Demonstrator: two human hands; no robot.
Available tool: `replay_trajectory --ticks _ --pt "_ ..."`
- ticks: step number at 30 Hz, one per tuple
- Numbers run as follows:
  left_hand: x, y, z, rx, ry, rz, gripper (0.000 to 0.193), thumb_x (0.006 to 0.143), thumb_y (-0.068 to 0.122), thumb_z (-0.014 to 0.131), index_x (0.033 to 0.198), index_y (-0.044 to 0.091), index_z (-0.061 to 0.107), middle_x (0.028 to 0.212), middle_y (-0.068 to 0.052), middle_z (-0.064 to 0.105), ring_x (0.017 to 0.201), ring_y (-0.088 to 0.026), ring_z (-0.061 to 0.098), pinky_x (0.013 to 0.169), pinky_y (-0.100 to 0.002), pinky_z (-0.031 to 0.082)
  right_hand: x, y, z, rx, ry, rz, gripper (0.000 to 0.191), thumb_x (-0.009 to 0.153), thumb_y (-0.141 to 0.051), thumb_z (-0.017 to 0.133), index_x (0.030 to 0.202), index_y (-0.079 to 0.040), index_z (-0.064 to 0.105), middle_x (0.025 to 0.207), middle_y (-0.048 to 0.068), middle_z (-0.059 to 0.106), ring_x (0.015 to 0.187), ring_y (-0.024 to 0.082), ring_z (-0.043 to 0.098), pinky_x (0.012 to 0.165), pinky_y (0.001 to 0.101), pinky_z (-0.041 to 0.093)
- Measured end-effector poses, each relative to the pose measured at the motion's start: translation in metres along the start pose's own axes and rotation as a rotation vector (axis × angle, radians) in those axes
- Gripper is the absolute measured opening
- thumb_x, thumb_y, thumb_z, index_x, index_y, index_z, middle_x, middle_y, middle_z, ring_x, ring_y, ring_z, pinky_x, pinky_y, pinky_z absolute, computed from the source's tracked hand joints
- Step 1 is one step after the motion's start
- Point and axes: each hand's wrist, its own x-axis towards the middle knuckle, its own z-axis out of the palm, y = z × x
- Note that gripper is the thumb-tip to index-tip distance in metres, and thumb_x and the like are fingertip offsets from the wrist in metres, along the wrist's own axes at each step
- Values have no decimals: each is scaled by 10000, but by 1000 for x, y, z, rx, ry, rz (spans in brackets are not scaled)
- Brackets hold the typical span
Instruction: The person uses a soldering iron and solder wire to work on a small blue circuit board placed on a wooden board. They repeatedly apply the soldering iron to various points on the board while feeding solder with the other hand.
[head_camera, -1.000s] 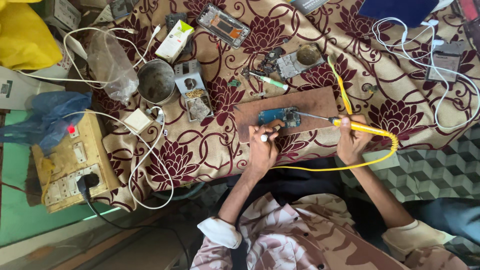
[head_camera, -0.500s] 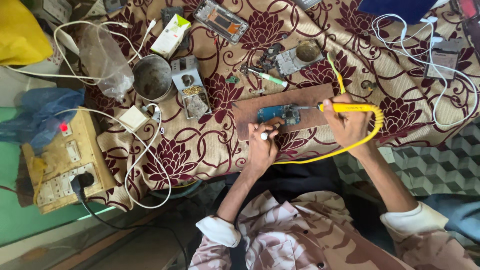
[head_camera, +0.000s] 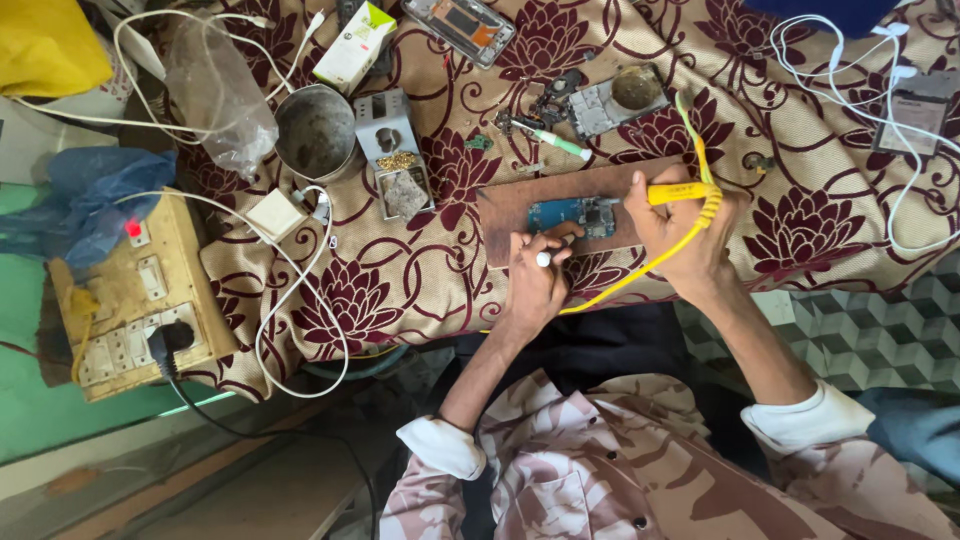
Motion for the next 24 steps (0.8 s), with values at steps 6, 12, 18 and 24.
replay_trajectory --ticks 6,12,18,24 --pt "0 0 0 -18 30 -38 249 790 -162 542 990 -14 537 1158 -71 736 849 -296 555 906 -384 397 -7 3 4 259 -8 208 259 1062 -37 690 866 -5 523 626 37 509 528 130 480 496 316 356" --pt "2 -2 -1 31 0 25 265 776 -175 534 984 -12 512 1197 -79 716 857 -295 510 906 -385 390 -22 9 -3 213 -19 193 188 1068 -59 648 954 13 518 690 41 562 578 112 558 525 300 413" --pt "3 -4 -1 67 -7 52 242 776 -170 544 949 -2 530 1182 -76 720 852 -273 532 897 -384 380 -55 51 19 502 189 257 210 1156 -183 548 1053 -13 482 807 73 585 616 139 540 575 293 457" --pt "4 -4 2 60 19 41 176 831 -168 540 936 -29 567 1195 -74 733 818 -244 551 880 -379 377 -95 114 58 928 357 346 320 1200 -317 410 1127 -9 464 751 46 485 591 136 501 563 304 516"
